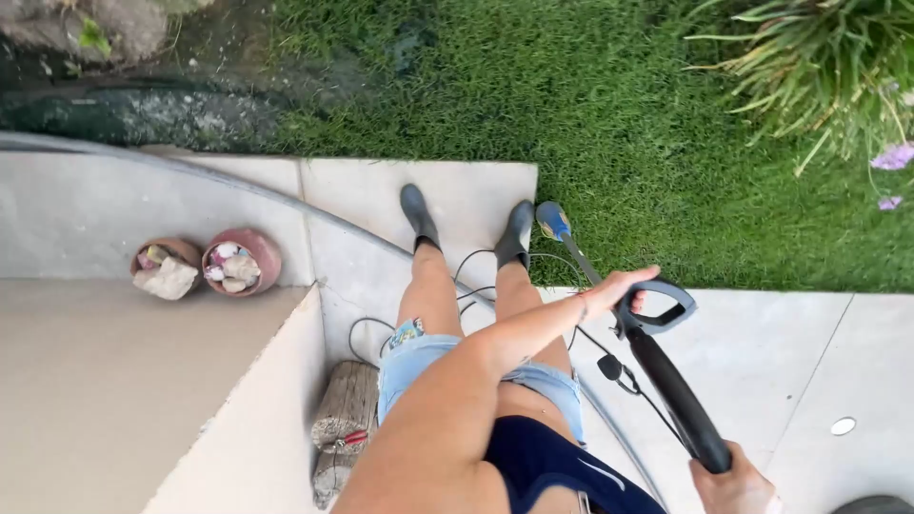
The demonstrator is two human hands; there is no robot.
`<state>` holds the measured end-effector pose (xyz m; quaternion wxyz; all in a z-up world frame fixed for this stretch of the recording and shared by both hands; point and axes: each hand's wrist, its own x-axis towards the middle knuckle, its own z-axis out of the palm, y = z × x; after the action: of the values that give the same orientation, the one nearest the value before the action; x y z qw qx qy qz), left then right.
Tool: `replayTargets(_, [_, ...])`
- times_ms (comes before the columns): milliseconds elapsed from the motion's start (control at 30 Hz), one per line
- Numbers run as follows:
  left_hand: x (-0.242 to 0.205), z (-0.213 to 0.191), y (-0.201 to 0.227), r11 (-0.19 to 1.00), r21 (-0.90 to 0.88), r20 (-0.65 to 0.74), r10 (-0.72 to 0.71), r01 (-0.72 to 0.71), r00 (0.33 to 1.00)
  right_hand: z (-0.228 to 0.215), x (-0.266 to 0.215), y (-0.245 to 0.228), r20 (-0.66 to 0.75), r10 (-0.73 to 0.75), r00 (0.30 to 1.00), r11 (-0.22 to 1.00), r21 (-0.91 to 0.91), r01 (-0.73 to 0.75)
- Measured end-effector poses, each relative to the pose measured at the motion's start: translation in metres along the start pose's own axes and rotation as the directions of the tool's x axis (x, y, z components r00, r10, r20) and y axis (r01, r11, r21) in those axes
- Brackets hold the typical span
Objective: Trimming grass along the edge of a patio and around garden plants using a string trimmer.
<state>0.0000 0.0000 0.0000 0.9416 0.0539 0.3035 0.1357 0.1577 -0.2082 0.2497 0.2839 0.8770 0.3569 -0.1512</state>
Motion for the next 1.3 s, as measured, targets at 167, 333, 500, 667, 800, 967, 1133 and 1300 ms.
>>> replayTargets(167, [0.049, 0.067, -0.030, 0.998, 0.066, 0.097, -0.020, 0.014, 0.995, 0.074, 0.046, 0.105, -0.095, -0.089, 0.991, 0.989, 0.114, 0.099])
replayTargets(333, [0.071, 0.123, -0.039, 0.985, 0.110, 0.314, -0.162, 0.134, 0.935, 0.063, 0.044, 0.099, 0.070, 0.015, 0.997, 0.963, 0.268, -0.033])
replayTargets(500, [0.099, 0.126, -0.030, 0.872, 0.447, 0.200, -0.316, 0.201, 0.927, 0.038, 0.045, 0.083, 0.312, 0.131, 0.941, 0.860, 0.436, -0.264])
replayTargets(667, [0.116, 0.105, -0.010, 0.838, 0.498, 0.137, -0.330, 0.223, 0.934, 0.065, 0.068, 0.100, 0.309, 0.082, 0.948, 0.850, 0.475, -0.228])
replayTargets(800, [0.128, 0.093, -0.011, 0.838, 0.493, -0.067, -0.232, 0.234, 0.970, 0.121, 0.120, 0.122, 0.165, -0.036, 0.986, 0.930, 0.366, -0.028])
replayTargets(967, [0.145, 0.100, -0.023, 0.755, 0.588, -0.194, -0.218, 0.291, 0.956, 0.133, 0.147, 0.140, 0.214, -0.075, 0.974, 0.891, 0.452, -0.030])
replayTargets(1133, [0.151, 0.096, -0.051, 0.704, 0.630, -0.312, -0.157, 0.328, 0.937, 0.157, 0.167, 0.156, 0.339, -0.058, 0.939, 0.931, 0.359, -0.072])
replayTargets(1300, [0.140, 0.075, -0.038, 0.711, 0.631, -0.371, -0.076, 0.311, 0.926, 0.191, 0.191, 0.142, 0.410, -0.177, 0.895, 0.871, 0.488, -0.051])
